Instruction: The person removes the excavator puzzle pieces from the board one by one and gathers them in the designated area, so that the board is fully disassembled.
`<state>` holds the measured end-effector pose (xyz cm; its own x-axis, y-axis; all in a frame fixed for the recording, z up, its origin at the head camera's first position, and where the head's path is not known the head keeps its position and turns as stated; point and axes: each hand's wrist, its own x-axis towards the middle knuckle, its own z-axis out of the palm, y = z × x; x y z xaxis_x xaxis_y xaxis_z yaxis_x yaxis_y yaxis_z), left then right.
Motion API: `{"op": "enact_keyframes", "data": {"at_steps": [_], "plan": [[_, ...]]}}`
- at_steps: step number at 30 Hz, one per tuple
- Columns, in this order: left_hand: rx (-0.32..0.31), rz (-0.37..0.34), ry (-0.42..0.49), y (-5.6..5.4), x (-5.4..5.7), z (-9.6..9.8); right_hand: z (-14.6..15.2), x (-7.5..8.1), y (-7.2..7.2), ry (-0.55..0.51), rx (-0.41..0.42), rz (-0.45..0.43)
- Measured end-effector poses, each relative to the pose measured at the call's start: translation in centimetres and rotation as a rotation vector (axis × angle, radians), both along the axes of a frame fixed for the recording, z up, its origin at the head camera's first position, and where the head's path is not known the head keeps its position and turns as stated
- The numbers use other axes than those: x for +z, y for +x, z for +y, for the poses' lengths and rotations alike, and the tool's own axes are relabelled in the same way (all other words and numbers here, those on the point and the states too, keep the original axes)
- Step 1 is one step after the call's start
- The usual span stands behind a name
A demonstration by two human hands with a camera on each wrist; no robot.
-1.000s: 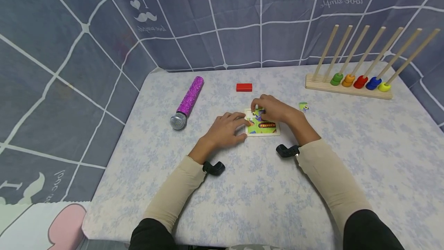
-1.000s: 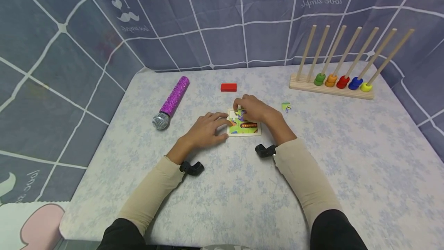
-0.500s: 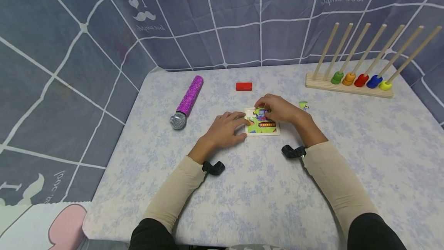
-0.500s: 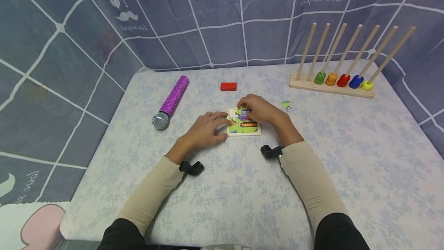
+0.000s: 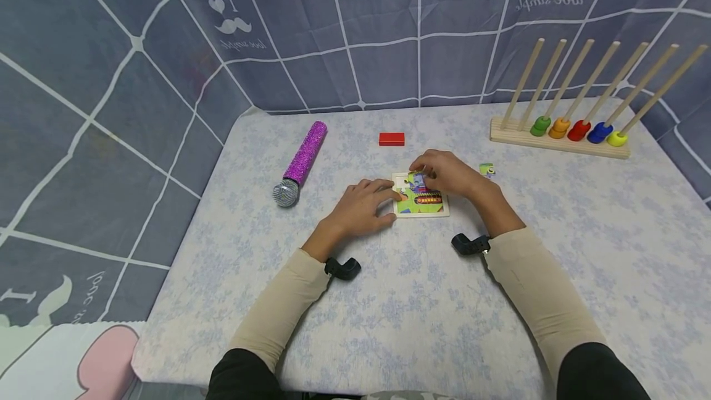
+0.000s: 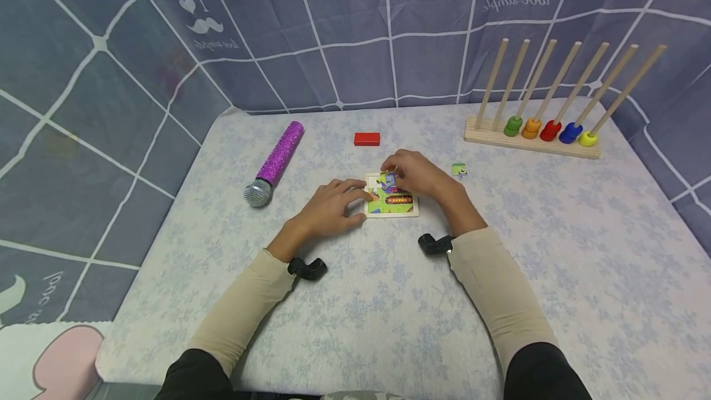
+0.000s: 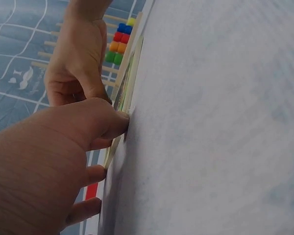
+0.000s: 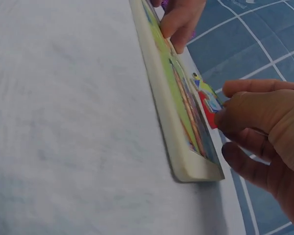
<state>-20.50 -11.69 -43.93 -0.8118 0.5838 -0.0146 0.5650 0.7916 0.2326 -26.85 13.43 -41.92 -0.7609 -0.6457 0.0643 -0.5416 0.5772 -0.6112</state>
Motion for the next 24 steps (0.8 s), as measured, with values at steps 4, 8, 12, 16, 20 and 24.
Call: {"op": "enact_keyframes", "data": {"at_steps": [4,8,12,16,20,24], "plan": [[-0.004,-0.006,0.001,0.0,-0.1,0.2,1.3,0.3,-0.1,-0.073,-0.047,0.024],[-0.009,-0.006,0.001,0.0,-0.1,0.2,4.6,0.9,-0.2,-0.164,-0.079,0.102],[-0.007,-0.002,0.0,-0.1,-0.1,0.3,9.3,1.1,0.3,-0.141,-0.205,0.117],[-0.006,0.001,0.008,-0.1,-0.1,0.2,13.7,0.7,0.8,-0.029,-0.37,0.055],[-0.001,0.002,0.005,-0.1,-0.1,0.1,16.2,-0.1,1.2,0.028,-0.429,0.01],[0.004,-0.006,0.006,-0.1,-0.2,0.0,17.0,-0.8,1.3,0.006,-0.426,0.014]]}}
